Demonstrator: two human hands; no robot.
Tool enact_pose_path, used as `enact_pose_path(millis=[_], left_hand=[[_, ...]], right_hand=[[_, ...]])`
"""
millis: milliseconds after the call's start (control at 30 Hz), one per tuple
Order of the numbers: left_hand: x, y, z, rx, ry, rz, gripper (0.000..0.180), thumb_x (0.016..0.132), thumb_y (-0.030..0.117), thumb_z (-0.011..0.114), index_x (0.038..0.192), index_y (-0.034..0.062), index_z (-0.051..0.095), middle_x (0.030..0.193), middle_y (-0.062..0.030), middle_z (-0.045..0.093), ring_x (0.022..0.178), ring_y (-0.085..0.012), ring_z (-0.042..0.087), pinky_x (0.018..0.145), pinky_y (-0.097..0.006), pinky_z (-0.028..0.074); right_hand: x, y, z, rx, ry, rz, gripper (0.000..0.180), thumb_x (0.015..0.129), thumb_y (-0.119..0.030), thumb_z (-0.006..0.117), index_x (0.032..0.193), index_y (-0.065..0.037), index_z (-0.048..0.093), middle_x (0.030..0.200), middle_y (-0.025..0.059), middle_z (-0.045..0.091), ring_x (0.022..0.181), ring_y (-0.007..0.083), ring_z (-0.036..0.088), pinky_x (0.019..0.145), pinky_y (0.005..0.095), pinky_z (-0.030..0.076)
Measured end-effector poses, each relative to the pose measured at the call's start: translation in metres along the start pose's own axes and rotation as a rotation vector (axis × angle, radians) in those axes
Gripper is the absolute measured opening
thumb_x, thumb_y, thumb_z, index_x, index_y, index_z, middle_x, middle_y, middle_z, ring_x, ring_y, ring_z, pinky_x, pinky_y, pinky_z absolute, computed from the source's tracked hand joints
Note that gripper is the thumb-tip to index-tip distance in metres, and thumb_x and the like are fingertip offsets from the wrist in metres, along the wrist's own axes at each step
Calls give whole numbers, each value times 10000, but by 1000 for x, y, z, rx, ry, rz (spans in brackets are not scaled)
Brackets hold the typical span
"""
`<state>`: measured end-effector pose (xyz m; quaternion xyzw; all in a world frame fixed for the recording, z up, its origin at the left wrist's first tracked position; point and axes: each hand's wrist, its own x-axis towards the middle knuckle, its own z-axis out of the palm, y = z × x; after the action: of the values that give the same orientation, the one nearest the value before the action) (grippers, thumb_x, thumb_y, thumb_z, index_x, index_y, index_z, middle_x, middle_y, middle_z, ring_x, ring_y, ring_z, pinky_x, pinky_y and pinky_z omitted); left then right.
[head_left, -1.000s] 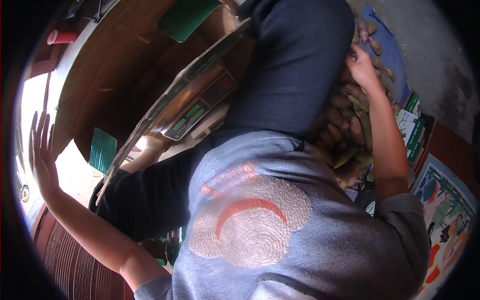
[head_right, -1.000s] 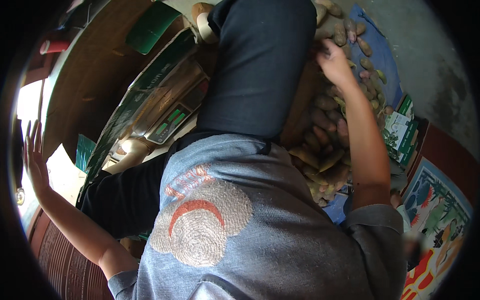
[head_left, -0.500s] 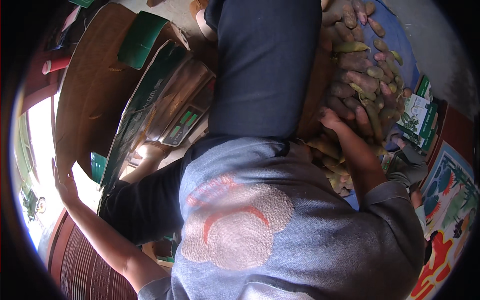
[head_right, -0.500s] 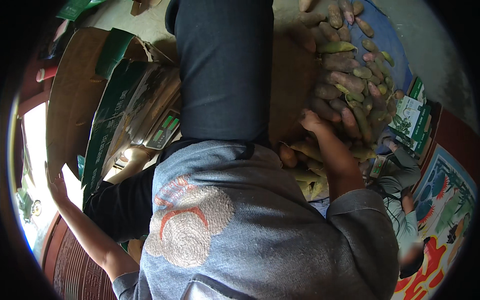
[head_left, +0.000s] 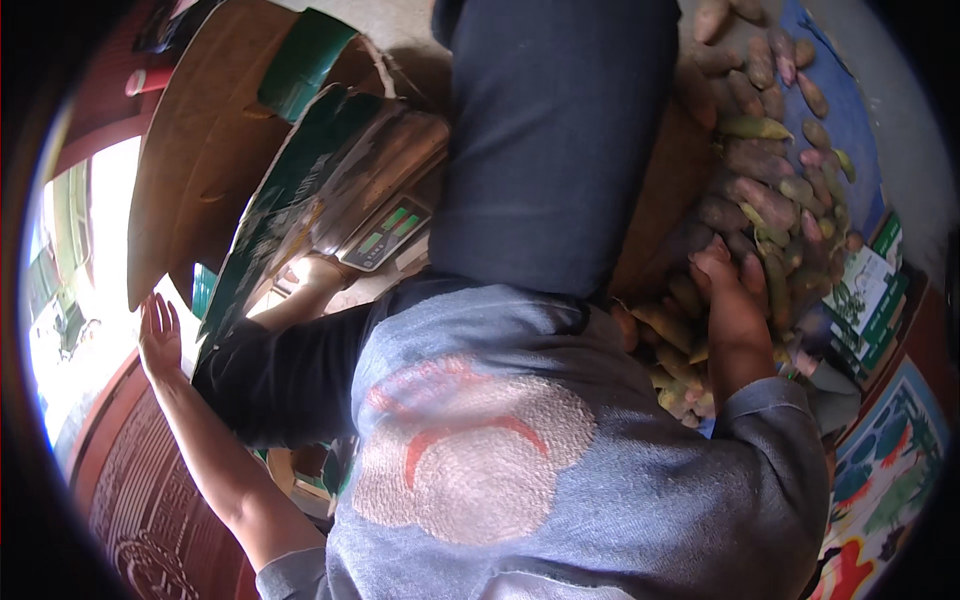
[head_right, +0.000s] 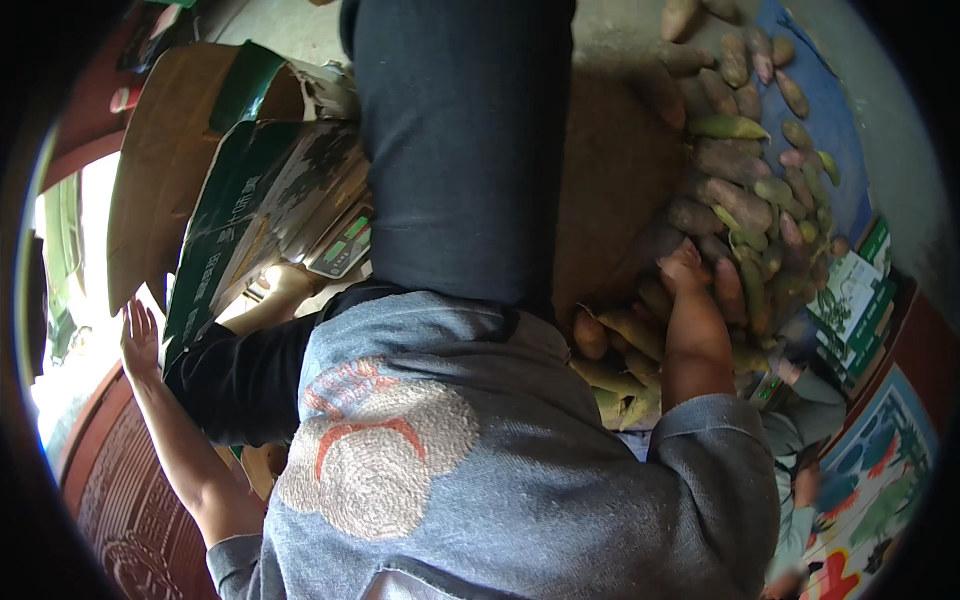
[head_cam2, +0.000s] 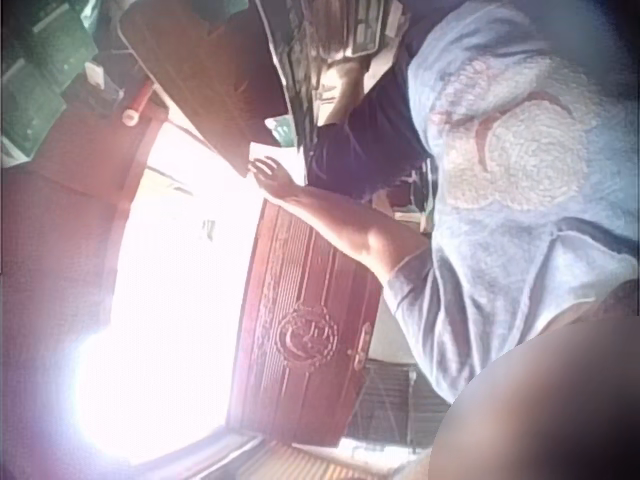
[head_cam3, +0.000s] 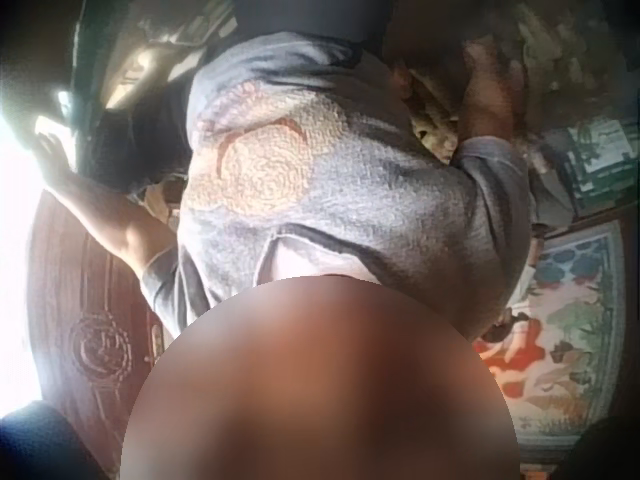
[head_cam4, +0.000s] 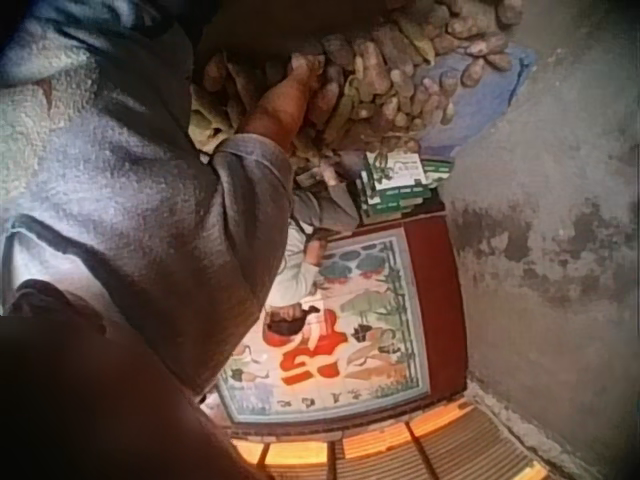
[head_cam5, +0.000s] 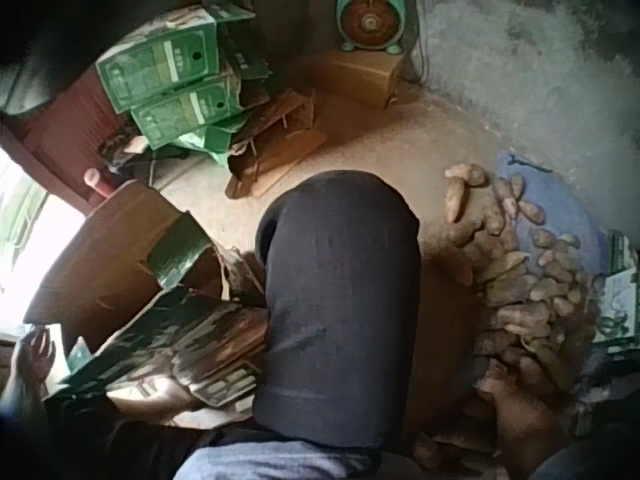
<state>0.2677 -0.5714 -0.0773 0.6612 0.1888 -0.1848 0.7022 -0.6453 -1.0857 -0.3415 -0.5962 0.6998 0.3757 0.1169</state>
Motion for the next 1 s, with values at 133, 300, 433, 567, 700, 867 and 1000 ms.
enact_pose_path(millis=[133,300,433,567,700,867,1000], left_hand=[[-39,22,-11,97,15,52,485,1019,134,542,1471,29,399,1509,-134,444,1402,-266,406,1140,-424,392],[-41,18,-6,111,-1,41,484,1026,110,500,1484,40,358,1498,-144,452,1395,-276,429,1152,-437,389],[-39,12,-4,110,-1,27,441,1044,123,455,1479,76,396,1492,-124,469,1395,-260,433,1156,-428,381],[-54,16,-9,108,46,31,406,1056,142,429,1457,87,444,1483,-108,487,1391,-242,438,1153,-420,383],[-48,13,-12,87,47,24,391,1057,151,428,1440,87,471,1471,-99,505,1380,-236,451,1146,-411,388],[-42,20,-17,55,14,29,387,1040,137,465,1421,69,479,1458,-112,514,1355,-251,482,1138,-427,408],[-34,30,-4,5,60,46,379,1030,123,496,1401,50,474,1430,-127,528,1338,-285,498,1128,-442,424]], right_hand=[[-76,-73,-46,-109,-146,2,1055,745,-386,818,1556,-120,197,1546,96,293,1441,324,274,1167,482,283],[-48,-42,-4,-315,92,-127,1067,698,-362,865,1511,-141,211,1552,94,260,1438,323,259,1180,474,231],[-32,-43,-5,-176,-76,-84,1093,656,-333,890,1483,-102,213,1533,117,284,1429,325,260,1192,460,208],[-52,-75,-16,-239,-94,-75,1123,660,-336,891,1501,-96,187,1495,127,361,1413,334,297,1196,464,196],[-41,-57,14,-454,93,-226,1114,658,-381,889,1495,-127,200,1489,81,396,1433,286,293,1217,462,143],[-63,-80,-7,-449,-23,-277,1109,653,-422,882,1507,-170,222,1509,81,418,1442,267,316,1235,472,87],[-88,-106,-6,-253,-119,-93,1126,671,-482,848,1556,-209,208,1502,119,451,1428,293,362,1217,479,173]])
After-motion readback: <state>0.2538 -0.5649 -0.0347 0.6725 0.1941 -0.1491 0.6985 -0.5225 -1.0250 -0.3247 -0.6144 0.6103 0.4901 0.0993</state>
